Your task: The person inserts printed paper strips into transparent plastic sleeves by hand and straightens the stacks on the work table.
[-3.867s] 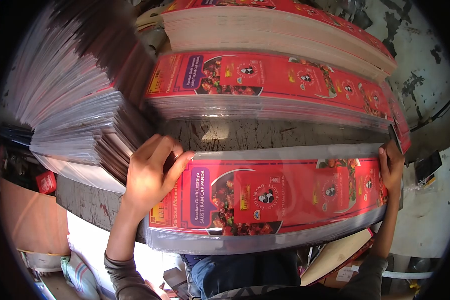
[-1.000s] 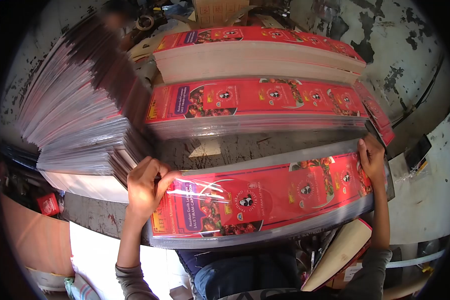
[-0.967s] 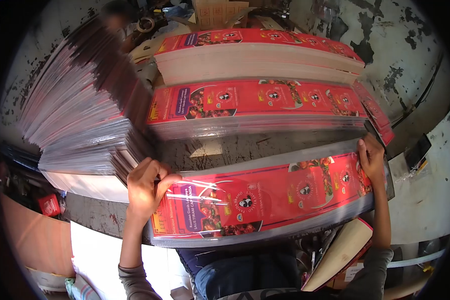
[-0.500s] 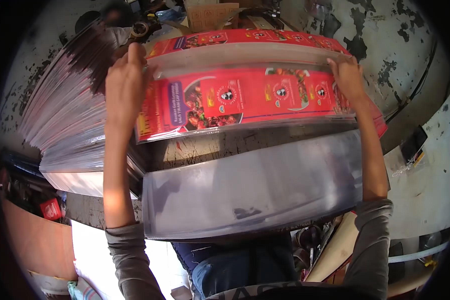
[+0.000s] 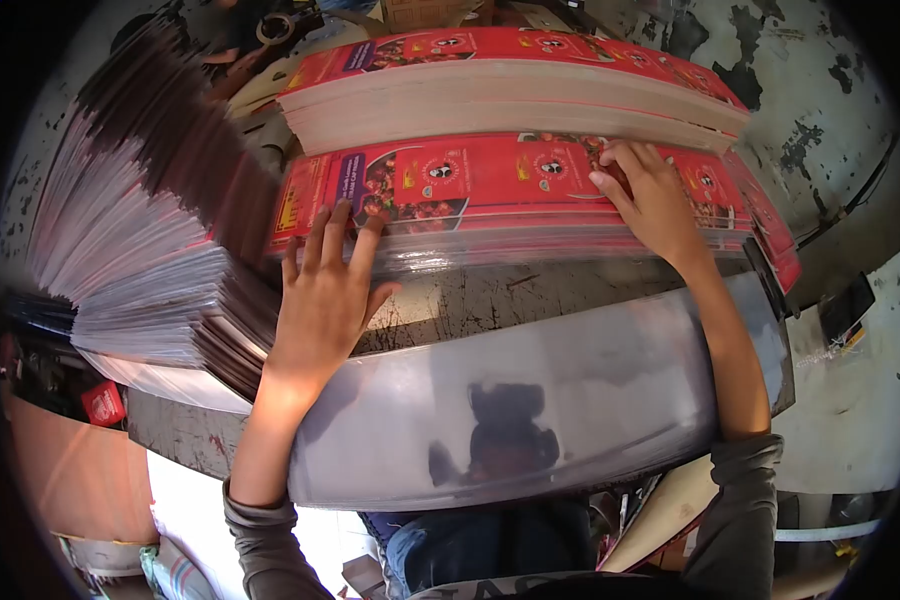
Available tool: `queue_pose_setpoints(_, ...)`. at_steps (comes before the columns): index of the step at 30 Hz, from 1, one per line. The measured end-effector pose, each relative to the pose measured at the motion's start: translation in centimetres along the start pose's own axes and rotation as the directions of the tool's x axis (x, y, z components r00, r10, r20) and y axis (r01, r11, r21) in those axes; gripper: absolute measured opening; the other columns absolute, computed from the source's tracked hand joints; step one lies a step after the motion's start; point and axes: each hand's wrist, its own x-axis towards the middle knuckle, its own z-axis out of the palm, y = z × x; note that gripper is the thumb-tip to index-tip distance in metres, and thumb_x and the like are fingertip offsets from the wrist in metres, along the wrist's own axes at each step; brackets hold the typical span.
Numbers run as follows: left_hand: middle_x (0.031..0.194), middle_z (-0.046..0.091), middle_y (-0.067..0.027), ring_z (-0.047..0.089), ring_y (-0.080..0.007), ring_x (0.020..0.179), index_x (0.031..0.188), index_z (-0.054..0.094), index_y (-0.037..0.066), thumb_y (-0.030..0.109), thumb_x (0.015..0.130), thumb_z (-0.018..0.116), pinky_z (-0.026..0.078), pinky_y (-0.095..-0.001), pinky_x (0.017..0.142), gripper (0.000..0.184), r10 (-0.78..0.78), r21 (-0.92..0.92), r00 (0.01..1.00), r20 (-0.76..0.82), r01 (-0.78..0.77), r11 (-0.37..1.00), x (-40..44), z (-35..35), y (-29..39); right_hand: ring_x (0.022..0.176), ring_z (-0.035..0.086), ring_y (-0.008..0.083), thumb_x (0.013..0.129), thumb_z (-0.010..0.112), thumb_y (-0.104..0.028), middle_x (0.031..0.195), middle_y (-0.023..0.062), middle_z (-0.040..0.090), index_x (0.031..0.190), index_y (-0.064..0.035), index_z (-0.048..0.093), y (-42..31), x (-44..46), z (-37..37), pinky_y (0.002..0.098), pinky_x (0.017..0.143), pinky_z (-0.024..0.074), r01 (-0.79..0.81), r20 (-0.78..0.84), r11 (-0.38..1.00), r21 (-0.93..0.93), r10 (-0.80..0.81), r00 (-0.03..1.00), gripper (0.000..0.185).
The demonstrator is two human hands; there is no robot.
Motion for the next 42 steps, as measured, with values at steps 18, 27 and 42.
queue_pose_setpoints(18,0.146,0.006,-0.0172,0.005,-0.0265,0.137,0.142,0.0,0.018,0.07,0.083,0.016,0.007,-0.043,0.109,0.08,0.162,-0.595,0.967,0.199,0.25,-0.764,2.4,-4.1,7.6,0.134,0.014,0.0389,0.084,0.034,-0.064,0.144,0.0267,0.012,0.138,-0.0004,0.02,-13.7,0.2,1.1,0.0582,0.102,0.0075,0.441,-0.364,0.774,0.455,-0.29,0.885,0.085)
queue_pose_setpoints(27,0.144,0.021,-0.0127,0.026,-0.0248,0.132,0.141,0.015,0.009,0.065,0.087,0.017,0.022,-0.0399,0.108,0.078,0.122,-0.439,0.909,0.398,0.305,-0.845,1.2,-2.3,7.3,0.133,0.022,0.0359,0.086,0.03,-0.062,0.143,0.0235,0.021,0.137,0.0011,0.024,-15.4,0.0,2.4,0.0592,0.102,0.0086,0.441,-0.331,0.789,0.428,-0.317,0.889,0.082)
queue_pose_setpoints(42,0.14,0.003,-0.0359,0.008,-0.0448,0.133,0.14,0.023,0.009,0.06,0.078,0.052,0.007,-0.0674,0.097,0.085,0.27,-0.488,0.886,0.378,-0.057,0.871,-7.1,-4.1,3.0,0.122,0.04,0.031,0.084,0.054,-0.042,0.13,0.019,0.044,0.125,0.0009,0.045,2.7,9.6,1.2,0.0426,0.101,0.0301,0.058,0.021,0.964,-0.258,-0.054,0.998,0.06)
